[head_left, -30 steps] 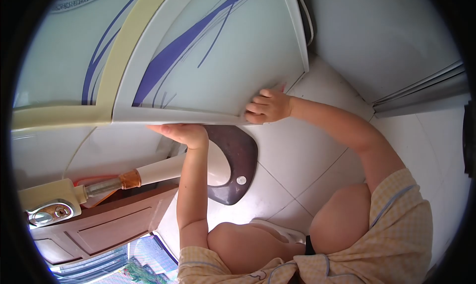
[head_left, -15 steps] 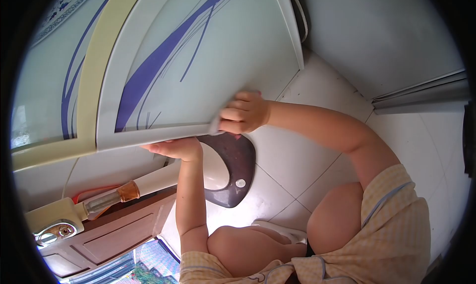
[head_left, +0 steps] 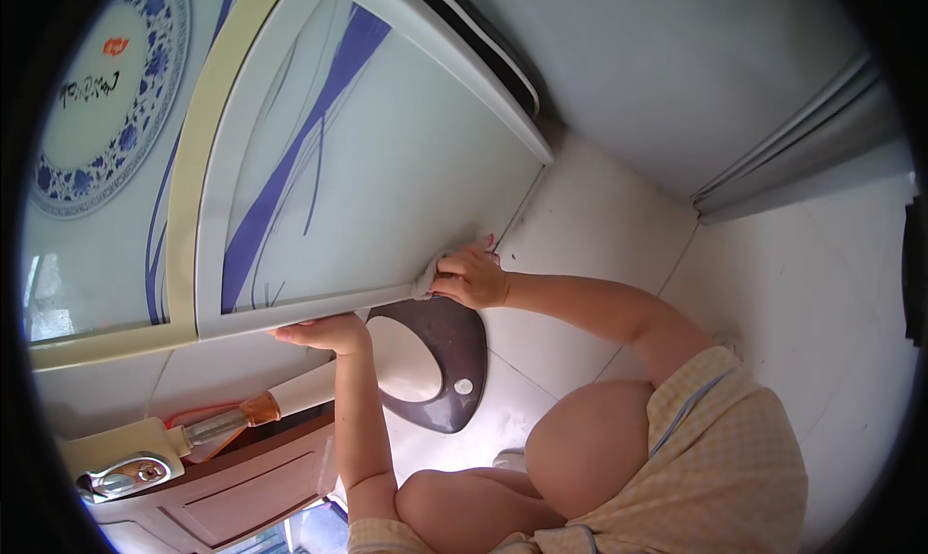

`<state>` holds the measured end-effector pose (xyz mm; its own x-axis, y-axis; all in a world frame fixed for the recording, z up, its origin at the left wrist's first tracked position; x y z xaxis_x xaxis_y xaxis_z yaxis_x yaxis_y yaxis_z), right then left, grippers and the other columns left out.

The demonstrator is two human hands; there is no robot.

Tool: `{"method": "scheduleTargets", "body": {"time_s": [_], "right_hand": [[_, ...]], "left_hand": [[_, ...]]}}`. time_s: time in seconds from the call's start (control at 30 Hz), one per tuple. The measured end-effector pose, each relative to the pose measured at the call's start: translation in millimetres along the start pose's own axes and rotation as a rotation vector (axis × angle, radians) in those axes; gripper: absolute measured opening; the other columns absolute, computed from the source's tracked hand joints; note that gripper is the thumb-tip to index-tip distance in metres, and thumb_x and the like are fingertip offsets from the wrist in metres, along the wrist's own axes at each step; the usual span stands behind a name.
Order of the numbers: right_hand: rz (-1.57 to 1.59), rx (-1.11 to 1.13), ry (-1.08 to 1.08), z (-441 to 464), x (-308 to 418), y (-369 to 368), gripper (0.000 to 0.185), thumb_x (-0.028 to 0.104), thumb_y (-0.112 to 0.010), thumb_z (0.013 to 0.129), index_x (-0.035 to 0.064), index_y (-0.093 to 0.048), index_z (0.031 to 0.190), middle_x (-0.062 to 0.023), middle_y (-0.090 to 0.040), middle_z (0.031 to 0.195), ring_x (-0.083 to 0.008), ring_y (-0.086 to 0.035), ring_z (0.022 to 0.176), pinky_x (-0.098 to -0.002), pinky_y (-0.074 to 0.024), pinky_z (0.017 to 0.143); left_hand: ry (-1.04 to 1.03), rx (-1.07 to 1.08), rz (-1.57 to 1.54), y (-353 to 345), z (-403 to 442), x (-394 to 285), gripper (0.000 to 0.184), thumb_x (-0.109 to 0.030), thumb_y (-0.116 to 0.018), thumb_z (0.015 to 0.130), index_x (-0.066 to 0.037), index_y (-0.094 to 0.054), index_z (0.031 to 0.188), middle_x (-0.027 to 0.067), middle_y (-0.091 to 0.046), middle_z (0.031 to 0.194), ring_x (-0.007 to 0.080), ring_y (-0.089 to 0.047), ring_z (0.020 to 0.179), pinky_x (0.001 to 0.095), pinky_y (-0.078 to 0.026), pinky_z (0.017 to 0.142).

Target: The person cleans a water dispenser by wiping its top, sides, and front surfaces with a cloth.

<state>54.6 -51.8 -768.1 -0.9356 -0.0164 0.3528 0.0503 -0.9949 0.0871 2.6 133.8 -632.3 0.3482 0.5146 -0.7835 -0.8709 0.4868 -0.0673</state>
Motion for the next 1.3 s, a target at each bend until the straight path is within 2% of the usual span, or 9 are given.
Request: {"method": "scheduleTargets", "body": {"time_s": [0.27, 0.3, 0.37, 0.47, 0.63, 0.8, 0.9, 1.13, 1.3], "right_hand": [[0.281, 0.329, -0.493, 21, -46, -12, 0.006, 0.011, -0.059, 0.073, 0.0077, -0.057, 0.069, -0.0054, -0.052, 0.062, -0.0177, -0.056, 0.053, -0.0294, -0.0413, 0.052], [0.553, 0.107, -0.782, 8, -79, -9, 0.011, 0.008, -0.057, 0.071, 0.0044, -0.054, 0.06, -0.0082, -0.047, 0.049, -0.0202, -0.05, 0.037, -0.0304, -0.0381, 0.041], [-0.062, -0.189, -0.395, 35, -81, 57, 0.005, -0.001, -0.053, 0.071, 0.0037, -0.052, 0.07, -0.0099, -0.049, 0.067, -0.0227, -0.051, 0.064, -0.0332, -0.0422, 0.061], [0.326, -0.576, -0.957, 6, -173, 100, 0.024, -0.008, -0.051, 0.077, 0.0048, -0.046, 0.096, -0.0137, -0.043, 0.095, -0.0293, -0.048, 0.08, -0.0359, -0.0411, 0.069], [0.126, -0.43, -0.817, -17, -136, 60, 0.022, -0.004, -0.055, 0.072, 0.0042, -0.048, 0.091, -0.0139, -0.046, 0.088, -0.0302, -0.047, 0.082, -0.0375, -0.0388, 0.07], [0.269, 0.339, -0.638, -12, -26, -25, 0.019, 0.009, -0.057, 0.072, 0.02, -0.061, 0.086, -0.003, -0.052, 0.082, -0.0248, -0.056, 0.075, -0.0349, -0.0467, 0.062], [0.187, 0.244, -0.383, 11, -30, -4, 0.023, 0.005, -0.057, 0.07, 0.0189, -0.06, 0.089, -0.004, -0.052, 0.083, -0.0245, -0.056, 0.069, -0.033, -0.0472, 0.057], [-0.057, -0.345, -0.922, 0, -138, 79, 0.023, 0.002, -0.057, 0.079, 0.0046, -0.047, 0.1, -0.0118, -0.049, 0.094, -0.0274, -0.054, 0.081, -0.0331, -0.0442, 0.068], [0.035, -0.371, -0.805, -17, -110, 50, 0.026, -0.002, -0.054, 0.076, 0.002, -0.044, 0.099, -0.0134, -0.046, 0.091, -0.0305, -0.05, 0.078, -0.0365, -0.0414, 0.072]], "left_hand": [[0.042, -0.004, 0.008, -16, -3, -16, 0.074, -0.065, -0.019, 0.085, -0.006, -0.034, 0.127, 0.0097, -0.037, 0.128, 0.0234, -0.04, 0.117, 0.0391, -0.039, 0.096], [0.069, -0.014, 0.002, -19, -6, -19, 0.075, -0.066, -0.019, 0.085, -0.005, -0.034, 0.127, 0.0102, -0.037, 0.129, 0.0241, -0.04, 0.117, 0.0394, -0.039, 0.096], [0.093, -0.026, 0.004, -18, -10, -14, 0.077, -0.067, -0.019, 0.084, -0.005, -0.033, 0.127, 0.0106, -0.037, 0.129, 0.0248, -0.039, 0.118, 0.0396, -0.039, 0.096], [0.098, -0.018, 0.007, -14, -11, -7, 0.078, -0.067, -0.019, 0.084, -0.004, -0.034, 0.127, 0.0115, -0.036, 0.129, 0.0251, -0.039, 0.118, 0.0401, -0.04, 0.096], [0.076, -0.049, 0.034, -13, -11, -10, 0.076, -0.066, -0.017, 0.085, -0.004, -0.036, 0.127, 0.0115, -0.038, 0.129, 0.0255, -0.041, 0.117, 0.0401, -0.04, 0.096], [0.05, -0.074, -0.037, -16, -11, -10, 0.06, -0.058, -0.019, 0.089, -0.008, -0.046, 0.109, 0.0053, -0.049, 0.11, 0.0175, -0.05, 0.1, 0.0362, -0.047, 0.083], [-0.056, -0.061, 0.039, -9, -7, -15, 0.06, -0.057, -0.02, 0.09, -0.005, -0.046, 0.106, 0.0056, -0.05, 0.104, 0.0166, -0.054, 0.091, 0.0334, -0.051, 0.073], [-0.063, -0.017, -0.004, -17, -7, -18, 0.06, -0.058, -0.021, 0.089, -0.006, -0.047, 0.105, 0.0052, -0.05, 0.103, 0.0159, -0.055, 0.089, 0.0323, -0.051, 0.069], [-0.026, -0.043, 0.004, -16, -10, -16, 0.06, -0.06, -0.022, 0.088, -0.009, -0.047, 0.106, 0.0029, -0.049, 0.105, 0.0152, -0.053, 0.092, 0.0314, -0.05, 0.071]]}}
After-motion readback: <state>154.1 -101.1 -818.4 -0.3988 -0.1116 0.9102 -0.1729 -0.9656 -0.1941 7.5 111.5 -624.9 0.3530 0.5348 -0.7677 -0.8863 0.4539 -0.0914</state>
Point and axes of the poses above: each hand's wrist, its own z-axis towards the middle knuckle, its own y-axis out of the back of the hand, x = y × z, the point moved 10 cm from there along z, towards the middle knuckle
